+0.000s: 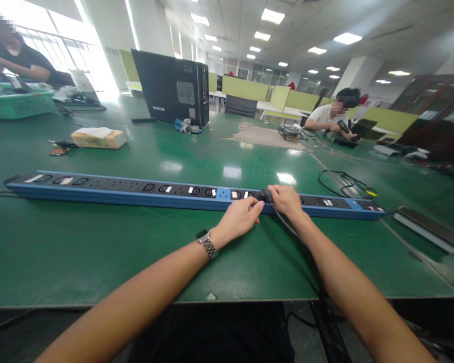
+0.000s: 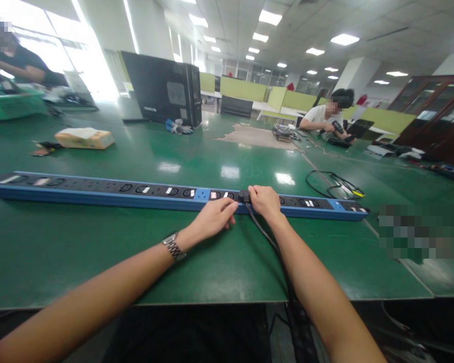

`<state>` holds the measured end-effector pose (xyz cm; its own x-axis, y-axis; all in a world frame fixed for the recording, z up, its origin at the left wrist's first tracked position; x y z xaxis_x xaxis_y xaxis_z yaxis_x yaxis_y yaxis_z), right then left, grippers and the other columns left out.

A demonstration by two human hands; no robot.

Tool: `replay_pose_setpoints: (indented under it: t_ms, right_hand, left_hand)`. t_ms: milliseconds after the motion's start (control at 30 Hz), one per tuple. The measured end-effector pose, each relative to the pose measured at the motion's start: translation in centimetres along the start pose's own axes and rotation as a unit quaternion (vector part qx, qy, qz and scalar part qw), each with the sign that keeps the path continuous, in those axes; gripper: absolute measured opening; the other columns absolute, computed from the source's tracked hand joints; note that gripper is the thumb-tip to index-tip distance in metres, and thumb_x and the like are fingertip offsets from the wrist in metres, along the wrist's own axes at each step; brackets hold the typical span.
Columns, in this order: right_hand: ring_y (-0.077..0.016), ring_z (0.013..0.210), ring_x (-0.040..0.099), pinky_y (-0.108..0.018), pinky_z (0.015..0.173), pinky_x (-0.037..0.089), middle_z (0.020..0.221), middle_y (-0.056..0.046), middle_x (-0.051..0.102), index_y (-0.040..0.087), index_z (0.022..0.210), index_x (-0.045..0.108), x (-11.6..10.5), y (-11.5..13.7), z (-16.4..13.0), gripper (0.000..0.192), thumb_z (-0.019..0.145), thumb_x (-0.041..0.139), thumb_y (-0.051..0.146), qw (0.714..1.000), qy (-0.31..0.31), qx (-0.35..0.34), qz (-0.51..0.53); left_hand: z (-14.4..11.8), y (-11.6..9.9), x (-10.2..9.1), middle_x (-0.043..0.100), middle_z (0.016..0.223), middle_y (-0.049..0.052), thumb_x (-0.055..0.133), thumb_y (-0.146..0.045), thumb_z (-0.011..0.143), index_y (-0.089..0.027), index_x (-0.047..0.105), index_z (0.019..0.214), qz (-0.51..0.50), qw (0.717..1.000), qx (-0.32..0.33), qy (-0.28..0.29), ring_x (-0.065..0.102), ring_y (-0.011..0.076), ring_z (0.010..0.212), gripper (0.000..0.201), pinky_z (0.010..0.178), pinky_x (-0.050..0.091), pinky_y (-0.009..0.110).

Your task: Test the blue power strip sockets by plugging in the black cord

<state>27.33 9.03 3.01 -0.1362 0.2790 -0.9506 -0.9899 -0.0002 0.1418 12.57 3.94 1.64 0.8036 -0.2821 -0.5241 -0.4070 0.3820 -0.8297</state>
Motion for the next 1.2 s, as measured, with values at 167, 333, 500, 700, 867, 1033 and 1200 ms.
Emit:
replay_pose_setpoints:
  t_ms: [167, 333, 500, 700, 867, 1033, 1200]
  right_hand:
    - [-0.0156, 0.07, 0.06, -0.025, 0.057, 0.028, 0.082, -0.006, 0.072, 0.021, 0.081, 0.073, 0.2, -0.2, 0.0, 0.051, 0.096, 0.03, 0.043, 1.0, 0.004, 0.004, 0.006]
    - [-0.0155, 0.072, 0.06, -0.024, 0.056, 0.028, 0.083, -0.007, 0.073, 0.021, 0.08, 0.073, 0.0, -0.4, 0.0, 0.053, 0.097, 0.028, 0.044, 1.0, 0.001, 0.017, 0.016]
    - [-0.0169, 0.074, 0.061, -0.025, 0.057, 0.028, 0.086, -0.009, 0.073, 0.019, 0.085, 0.073, -0.3, -0.3, -0.3, 0.054, 0.098, 0.026, 0.043, 0.999, 0.005, 0.009, 0.033]
    - [-0.0179, 0.081, 0.063, -0.025, 0.059, 0.029, 0.087, -0.006, 0.073, 0.023, 0.09, 0.074, -0.1, -0.5, -0.2, 0.053, 0.095, 0.029, 0.052, 0.999, -0.012, 0.011, 0.052]
    - [-0.0194, 0.084, 0.064, -0.026, 0.06, 0.032, 0.092, -0.006, 0.074, 0.026, 0.096, 0.075, -0.1, -0.3, -0.1, 0.052, 0.093, 0.033, 0.056, 0.999, -0.019, 0.005, 0.051]
    - [-0.0199, 0.086, 0.065, -0.026, 0.063, 0.036, 0.094, -0.006, 0.074, 0.026, 0.099, 0.075, 0.0, -0.2, -0.2, 0.05, 0.093, 0.035, 0.054, 0.998, -0.017, 0.003, 0.054]
    - [-0.0211, 0.087, 0.066, -0.027, 0.064, 0.038, 0.095, -0.005, 0.075, 0.027, 0.098, 0.075, 0.1, -0.3, -0.2, 0.047, 0.092, 0.037, 0.054, 0.998, -0.023, 0.0, 0.056]
  left_hand:
    - [2.0, 1.6, 4.7, 0.067, 0.066, 0.003, 0.039, -0.053, 0.093, -0.018, 0.05, 0.085, -0.217, 0.968, -0.127, 0.026, 0.058, 0.0106, 0.043, 0.038, 0.04, 0.041, 0.019]
    - [2.8, 1.5, 4.3, 0.062, 0.059, 0.003, 0.053, -0.043, 0.089, -0.016, 0.052, 0.071, -0.25, 0.957, -0.134, -0.055, 0.058, 0.0094, 0.044, 0.032, 0.038, 0.041, 0.017]
    - [3.2, -3.3, 1.8, 0.06, 0.058, -0.001, 0.057, -0.041, 0.085, -0.018, 0.052, 0.073, -0.361, 0.931, 0.024, -0.057, 0.057, 0.0091, 0.047, 0.026, 0.047, 0.047, 0.02]
    - [1.3, 0.3, -9.0, 0.052, 0.047, -0.005, 0.051, -0.047, 0.085, -0.019, 0.05, 0.073, -0.431, 0.868, -0.02, -0.244, 0.049, 0.0084, 0.039, 0.031, 0.041, 0.041, 0.02]
    - [-1.9, 6.4, -11.5, 0.035, 0.033, -0.006, 0.056, -0.039, 0.08, -0.018, 0.049, 0.056, -0.368, 0.877, -0.167, -0.26, 0.034, 0.0074, 0.029, 0.033, 0.031, 0.024, 0.02]
    - [-2.0, 6.9, -8.4, 0.032, 0.029, -0.006, 0.057, -0.037, 0.079, -0.015, 0.051, 0.051, -0.342, 0.902, -0.208, -0.159, 0.029, 0.0064, 0.026, 0.036, 0.031, 0.019, 0.019]
    - [-1.8, 6.7, -7.7, 0.031, 0.03, -0.006, 0.055, -0.036, 0.081, -0.014, 0.051, 0.05, -0.343, 0.906, -0.208, -0.134, 0.027, 0.006, 0.025, 0.038, 0.031, 0.016, 0.02]
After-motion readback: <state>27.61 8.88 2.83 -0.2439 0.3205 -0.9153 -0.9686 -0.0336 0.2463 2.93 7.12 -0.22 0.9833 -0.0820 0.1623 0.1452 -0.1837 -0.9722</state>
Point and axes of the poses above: each hand's wrist, its own z-axis towards the middle knuckle, its own x-axis out of the palm, y = z × x, the point moved 10 cm from there along z, towards the middle knuckle
